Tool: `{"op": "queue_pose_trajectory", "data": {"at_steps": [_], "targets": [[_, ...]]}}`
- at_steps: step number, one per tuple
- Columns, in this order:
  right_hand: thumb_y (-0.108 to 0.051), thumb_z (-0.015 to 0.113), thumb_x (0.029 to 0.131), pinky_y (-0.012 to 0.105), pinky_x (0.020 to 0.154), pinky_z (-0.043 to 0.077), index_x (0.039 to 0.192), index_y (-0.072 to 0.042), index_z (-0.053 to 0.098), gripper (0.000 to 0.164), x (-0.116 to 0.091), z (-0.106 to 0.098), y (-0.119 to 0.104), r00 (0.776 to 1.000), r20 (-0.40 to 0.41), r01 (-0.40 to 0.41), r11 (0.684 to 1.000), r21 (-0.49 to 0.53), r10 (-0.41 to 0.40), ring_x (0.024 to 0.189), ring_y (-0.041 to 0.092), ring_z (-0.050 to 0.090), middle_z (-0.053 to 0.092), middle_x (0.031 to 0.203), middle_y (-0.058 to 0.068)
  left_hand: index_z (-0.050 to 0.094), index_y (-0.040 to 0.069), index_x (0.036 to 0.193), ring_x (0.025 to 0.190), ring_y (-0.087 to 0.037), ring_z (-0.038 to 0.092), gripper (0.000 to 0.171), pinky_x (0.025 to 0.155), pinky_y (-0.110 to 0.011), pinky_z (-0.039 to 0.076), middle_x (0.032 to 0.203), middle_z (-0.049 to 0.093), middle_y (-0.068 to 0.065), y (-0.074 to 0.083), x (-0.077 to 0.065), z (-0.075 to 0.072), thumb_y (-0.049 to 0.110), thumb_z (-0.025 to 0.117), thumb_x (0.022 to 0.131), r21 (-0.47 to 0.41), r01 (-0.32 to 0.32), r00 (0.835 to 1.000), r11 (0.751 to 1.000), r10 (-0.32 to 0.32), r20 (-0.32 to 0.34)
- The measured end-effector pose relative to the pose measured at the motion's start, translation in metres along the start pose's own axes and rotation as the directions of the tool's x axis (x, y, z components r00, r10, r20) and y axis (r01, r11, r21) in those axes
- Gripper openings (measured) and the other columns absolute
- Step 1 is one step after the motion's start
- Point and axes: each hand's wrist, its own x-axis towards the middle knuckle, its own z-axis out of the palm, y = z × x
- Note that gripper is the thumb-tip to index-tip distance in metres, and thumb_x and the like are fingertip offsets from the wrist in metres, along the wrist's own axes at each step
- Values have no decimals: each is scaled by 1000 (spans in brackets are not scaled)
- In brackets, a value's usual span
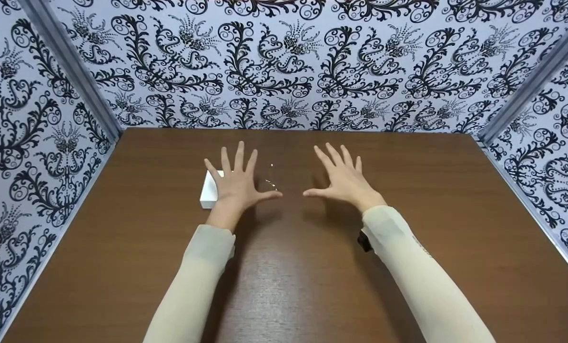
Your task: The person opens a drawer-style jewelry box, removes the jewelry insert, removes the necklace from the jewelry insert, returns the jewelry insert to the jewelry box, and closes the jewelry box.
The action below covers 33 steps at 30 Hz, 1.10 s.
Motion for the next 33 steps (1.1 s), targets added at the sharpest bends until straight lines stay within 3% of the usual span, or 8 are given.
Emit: {"op": "queue_pose_trajectory", "data": {"at_steps": [9,14,25,33], "targets": [[-82,63,71,76,116,0,161,-30,8,118,0,3,1,1000,5,-12,1000,-5,12,154,44,-3,5,170,9,8,27,162,155,-42,-7,127,112,-78,-9,170,-8,-7,-10,0,4,92,57,64,-22,1,1000,1000,-1,2],[-74,68,74,76,115,0,161,-30,8,115,1,4,1,1000,5,-19,1000,-2,19,155,44,-3,5,170,9,8,27,162,155,-40,-6,127,112,-79,-8,170,-9,-7,-16,-1,5,92,57,64,-19,1,1000,1000,0,19],[-72,70,74,76,116,-2,161,-28,9,115,-1,5,0,1000,15,-23,1000,-1,23,155,43,-2,6,170,10,10,27,161,154,-46,0,127,114,-78,-1,170,-7,-7,-25,-4,7,89,62,64,-32,10,999,999,-8,45],[-72,70,74,76,116,-2,161,-27,11,115,-1,6,0,1000,13,-25,1000,-14,25,155,42,0,8,169,10,9,28,161,154,-47,-3,128,114,-78,-2,170,-10,-6,-29,-5,9,85,67,63,-57,18,997,998,-14,76]]}}
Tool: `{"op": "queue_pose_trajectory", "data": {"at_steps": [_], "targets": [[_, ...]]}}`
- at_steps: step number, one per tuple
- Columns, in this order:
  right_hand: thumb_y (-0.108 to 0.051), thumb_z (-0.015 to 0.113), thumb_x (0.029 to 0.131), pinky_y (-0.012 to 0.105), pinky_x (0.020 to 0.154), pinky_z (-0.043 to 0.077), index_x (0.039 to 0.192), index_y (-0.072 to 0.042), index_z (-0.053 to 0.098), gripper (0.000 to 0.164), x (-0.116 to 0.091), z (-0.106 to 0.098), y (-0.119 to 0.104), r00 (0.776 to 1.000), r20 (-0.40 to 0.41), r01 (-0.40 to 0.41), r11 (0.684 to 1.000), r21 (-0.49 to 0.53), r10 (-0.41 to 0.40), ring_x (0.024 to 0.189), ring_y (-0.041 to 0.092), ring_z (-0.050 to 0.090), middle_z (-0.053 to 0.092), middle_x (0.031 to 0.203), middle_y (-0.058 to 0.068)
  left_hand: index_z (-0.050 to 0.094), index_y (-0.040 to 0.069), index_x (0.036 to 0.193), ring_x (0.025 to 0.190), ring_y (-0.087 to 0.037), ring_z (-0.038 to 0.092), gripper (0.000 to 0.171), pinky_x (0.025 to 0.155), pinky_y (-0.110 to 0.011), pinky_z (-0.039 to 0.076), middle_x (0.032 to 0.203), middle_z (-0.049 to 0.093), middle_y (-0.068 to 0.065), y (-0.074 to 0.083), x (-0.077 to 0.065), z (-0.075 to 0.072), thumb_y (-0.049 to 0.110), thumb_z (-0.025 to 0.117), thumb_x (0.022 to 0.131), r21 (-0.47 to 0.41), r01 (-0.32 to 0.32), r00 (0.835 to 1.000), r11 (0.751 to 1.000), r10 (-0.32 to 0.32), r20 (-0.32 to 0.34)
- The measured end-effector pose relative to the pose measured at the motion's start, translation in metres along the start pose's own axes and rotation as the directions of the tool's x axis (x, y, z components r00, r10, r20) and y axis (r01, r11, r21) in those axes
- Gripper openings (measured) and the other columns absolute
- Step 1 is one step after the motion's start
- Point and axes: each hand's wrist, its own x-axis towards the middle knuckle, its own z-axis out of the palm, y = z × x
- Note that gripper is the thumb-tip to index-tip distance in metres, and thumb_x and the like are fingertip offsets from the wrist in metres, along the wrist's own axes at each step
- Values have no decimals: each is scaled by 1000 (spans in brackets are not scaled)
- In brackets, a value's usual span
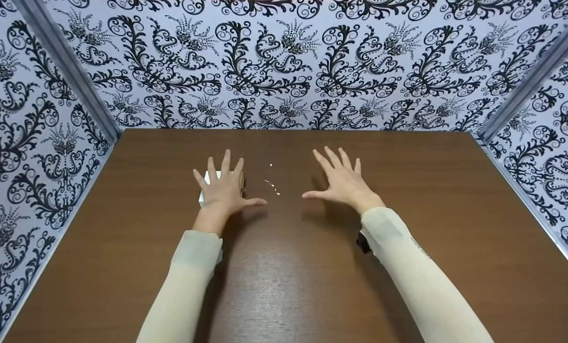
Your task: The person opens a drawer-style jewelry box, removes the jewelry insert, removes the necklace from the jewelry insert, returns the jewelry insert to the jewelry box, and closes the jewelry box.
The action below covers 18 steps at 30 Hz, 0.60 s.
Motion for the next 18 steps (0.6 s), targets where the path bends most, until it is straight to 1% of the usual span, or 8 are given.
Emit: {"op": "queue_pose_trajectory", "data": {"at_steps": [11,18], "targets": [[-71,70,76,76,115,-2,161,-28,10,112,-1,-1,1,1000,10,-4,1000,7,4,155,41,-1,8,169,9,9,28,161,154,-47,-4,128,114,-78,-3,170,-9,-6,-6,-3,4,85,67,63,6,6,1000,1000,-6,17],[-73,69,75,76,115,-4,161,-28,10,114,-1,0,4,1000,20,-11,1000,20,11,155,41,-2,7,170,9,12,26,161,153,-48,-3,127,114,-78,0,170,-7,-8,-8,-4,5,83,69,64,2,1,1000,1000,-1,26]]}}
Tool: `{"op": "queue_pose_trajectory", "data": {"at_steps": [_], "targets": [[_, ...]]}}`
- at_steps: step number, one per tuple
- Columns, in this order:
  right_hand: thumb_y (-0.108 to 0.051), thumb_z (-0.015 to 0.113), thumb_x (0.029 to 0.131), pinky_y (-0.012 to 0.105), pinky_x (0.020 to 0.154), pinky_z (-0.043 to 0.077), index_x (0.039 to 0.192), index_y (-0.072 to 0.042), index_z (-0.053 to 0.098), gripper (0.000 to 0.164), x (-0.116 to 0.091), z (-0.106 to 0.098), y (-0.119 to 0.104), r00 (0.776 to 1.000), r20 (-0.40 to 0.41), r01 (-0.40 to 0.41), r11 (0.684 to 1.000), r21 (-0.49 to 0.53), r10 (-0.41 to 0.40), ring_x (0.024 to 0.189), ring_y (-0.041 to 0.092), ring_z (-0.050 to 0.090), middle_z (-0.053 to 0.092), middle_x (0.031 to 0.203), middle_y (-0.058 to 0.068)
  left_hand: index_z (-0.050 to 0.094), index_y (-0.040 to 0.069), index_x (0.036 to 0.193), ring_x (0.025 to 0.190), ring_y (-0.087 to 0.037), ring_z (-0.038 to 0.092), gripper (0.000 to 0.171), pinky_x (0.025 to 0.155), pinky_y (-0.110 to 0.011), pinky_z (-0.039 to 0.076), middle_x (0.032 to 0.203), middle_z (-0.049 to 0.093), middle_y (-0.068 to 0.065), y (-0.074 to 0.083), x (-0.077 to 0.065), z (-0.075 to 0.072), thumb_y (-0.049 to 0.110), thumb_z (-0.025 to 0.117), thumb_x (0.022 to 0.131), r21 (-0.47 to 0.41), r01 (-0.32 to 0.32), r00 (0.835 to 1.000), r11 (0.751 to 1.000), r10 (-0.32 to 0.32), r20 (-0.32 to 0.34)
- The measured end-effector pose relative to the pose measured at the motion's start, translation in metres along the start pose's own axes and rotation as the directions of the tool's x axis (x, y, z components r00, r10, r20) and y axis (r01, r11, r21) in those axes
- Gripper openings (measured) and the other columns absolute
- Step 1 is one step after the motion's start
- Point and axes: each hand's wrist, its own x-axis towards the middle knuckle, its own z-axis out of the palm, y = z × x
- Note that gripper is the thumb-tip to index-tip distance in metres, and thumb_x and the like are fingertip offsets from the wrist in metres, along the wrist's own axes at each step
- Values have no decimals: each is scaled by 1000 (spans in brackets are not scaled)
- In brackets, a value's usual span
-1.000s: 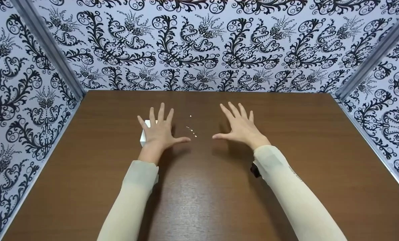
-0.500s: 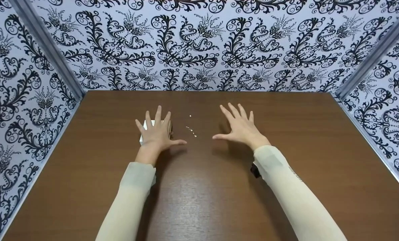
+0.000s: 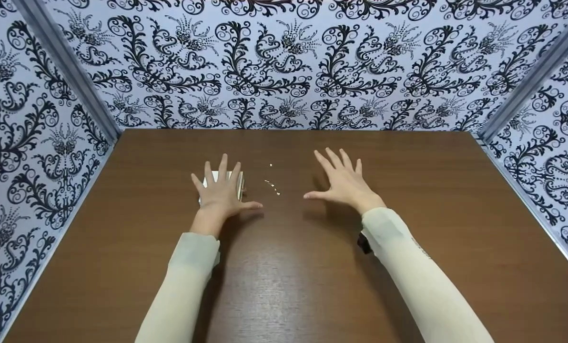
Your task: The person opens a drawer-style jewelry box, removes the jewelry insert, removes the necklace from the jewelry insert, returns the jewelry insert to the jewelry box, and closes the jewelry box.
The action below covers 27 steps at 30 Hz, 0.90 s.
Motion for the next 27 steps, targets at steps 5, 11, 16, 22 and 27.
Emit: {"op": "queue_pose_trajectory", "data": {"at_steps": [5,11,16,22,27], "targets": [[-74,68,75,76,115,-3,161,-27,10,115,0,1,1,1000,5,-7,1000,3,7,155,41,-2,7,170,9,13,24,161,153,-50,-2,127,115,-78,5,170,-5,-9,-1,-1,0,82,70,64,-1,-3,1000,1000,3,6],[-71,71,75,76,115,-3,161,-26,11,114,0,2,2,1000,3,-11,1000,7,11,155,41,-1,8,169,10,15,21,161,151,-53,3,126,117,-73,15,170,-3,-12,-2,-2,0,80,71,65,-17,-17,1000,1000,17,12],[-73,69,75,77,115,-1,161,-27,11,114,-1,2,3,1000,4,-14,1000,-4,14,155,41,0,9,169,10,16,17,161,150,-55,8,125,118,-67,23,169,-1,-15,-3,-3,0,77,72,67,-21,-36,999,999,36,20],[-75,68,74,77,115,1,161,-25,13,114,-2,2,4,1000,2,-12,1000,-3,12,155,42,1,10,169,11,20,15,160,149,-56,11,125,119,-64,25,168,2,-17,-5,-3,2,75,75,66,-34,-41,999,999,41,21],[-74,69,74,76,116,3,161,-24,15,114,-2,3,6,1000,5,-9,1000,16,9,155,42,3,12,168,13,24,16,159,149,-56,12,121,120,-64,23,168,4,-17,-5,-4,4,72,77,66,-39,-35,999,999,36,20]]}}
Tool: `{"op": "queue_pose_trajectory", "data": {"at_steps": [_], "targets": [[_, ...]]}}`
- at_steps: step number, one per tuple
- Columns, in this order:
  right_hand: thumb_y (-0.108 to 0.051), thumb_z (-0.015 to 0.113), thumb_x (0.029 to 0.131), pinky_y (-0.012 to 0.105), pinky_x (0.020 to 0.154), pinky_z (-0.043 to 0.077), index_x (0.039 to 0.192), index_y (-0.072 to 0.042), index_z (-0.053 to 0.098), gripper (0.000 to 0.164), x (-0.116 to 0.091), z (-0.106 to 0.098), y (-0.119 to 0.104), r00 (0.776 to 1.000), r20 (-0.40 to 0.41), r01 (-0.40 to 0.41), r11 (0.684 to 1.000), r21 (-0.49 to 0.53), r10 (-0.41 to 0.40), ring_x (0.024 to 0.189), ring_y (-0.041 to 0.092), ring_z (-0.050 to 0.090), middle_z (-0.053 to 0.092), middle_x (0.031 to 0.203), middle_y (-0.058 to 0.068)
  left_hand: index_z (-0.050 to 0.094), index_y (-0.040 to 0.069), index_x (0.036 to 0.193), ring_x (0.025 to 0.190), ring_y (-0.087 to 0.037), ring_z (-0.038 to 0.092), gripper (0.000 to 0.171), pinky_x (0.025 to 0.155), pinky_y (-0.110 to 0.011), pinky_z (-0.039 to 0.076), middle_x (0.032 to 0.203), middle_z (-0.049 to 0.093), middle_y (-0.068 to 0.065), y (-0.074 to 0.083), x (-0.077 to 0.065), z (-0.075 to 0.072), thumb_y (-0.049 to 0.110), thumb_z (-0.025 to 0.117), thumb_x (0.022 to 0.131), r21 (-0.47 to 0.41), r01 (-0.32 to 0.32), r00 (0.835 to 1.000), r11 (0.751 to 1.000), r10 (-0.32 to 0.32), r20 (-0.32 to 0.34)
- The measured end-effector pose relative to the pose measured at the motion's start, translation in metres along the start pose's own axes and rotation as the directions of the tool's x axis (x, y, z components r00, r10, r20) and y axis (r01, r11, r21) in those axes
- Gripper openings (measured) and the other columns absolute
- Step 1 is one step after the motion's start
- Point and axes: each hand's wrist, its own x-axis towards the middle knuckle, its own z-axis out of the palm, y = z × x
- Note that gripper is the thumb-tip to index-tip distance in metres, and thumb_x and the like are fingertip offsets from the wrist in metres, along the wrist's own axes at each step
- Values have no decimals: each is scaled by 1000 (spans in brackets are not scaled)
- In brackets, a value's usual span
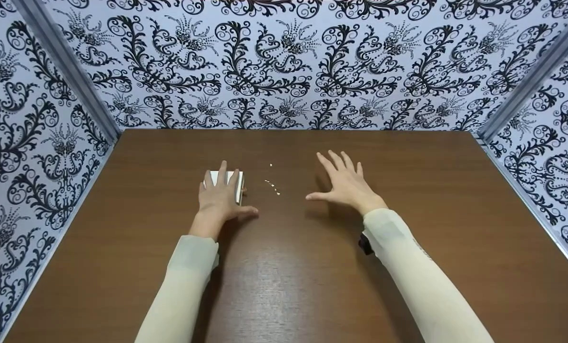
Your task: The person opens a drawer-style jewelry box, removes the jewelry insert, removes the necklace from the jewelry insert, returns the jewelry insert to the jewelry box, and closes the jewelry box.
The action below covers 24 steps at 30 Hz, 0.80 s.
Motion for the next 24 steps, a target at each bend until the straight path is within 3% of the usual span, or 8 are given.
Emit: {"op": "queue_pose_trajectory", "data": {"at_steps": [13,24], "targets": [[-67,75,74,75,117,8,161,-23,16,114,-1,2,3,1000,18,12,1000,-5,-12,154,43,4,13,168,14,21,16,160,150,-53,10,108,122,-61,21,169,-1,-16,-1,-3,-4,51,80,77,-5,17,998,1000,-17,63],[-56,80,75,75,116,13,161,-21,19,111,-3,4,5,999,37,16,1000,-3,-16,153,46,6,13,167,16,22,15,159,151,-52,10,91,122,-61,21,168,5,-17,-2,-4,-6,26,71,84,-3,13,997,1000,-13,79]]}}
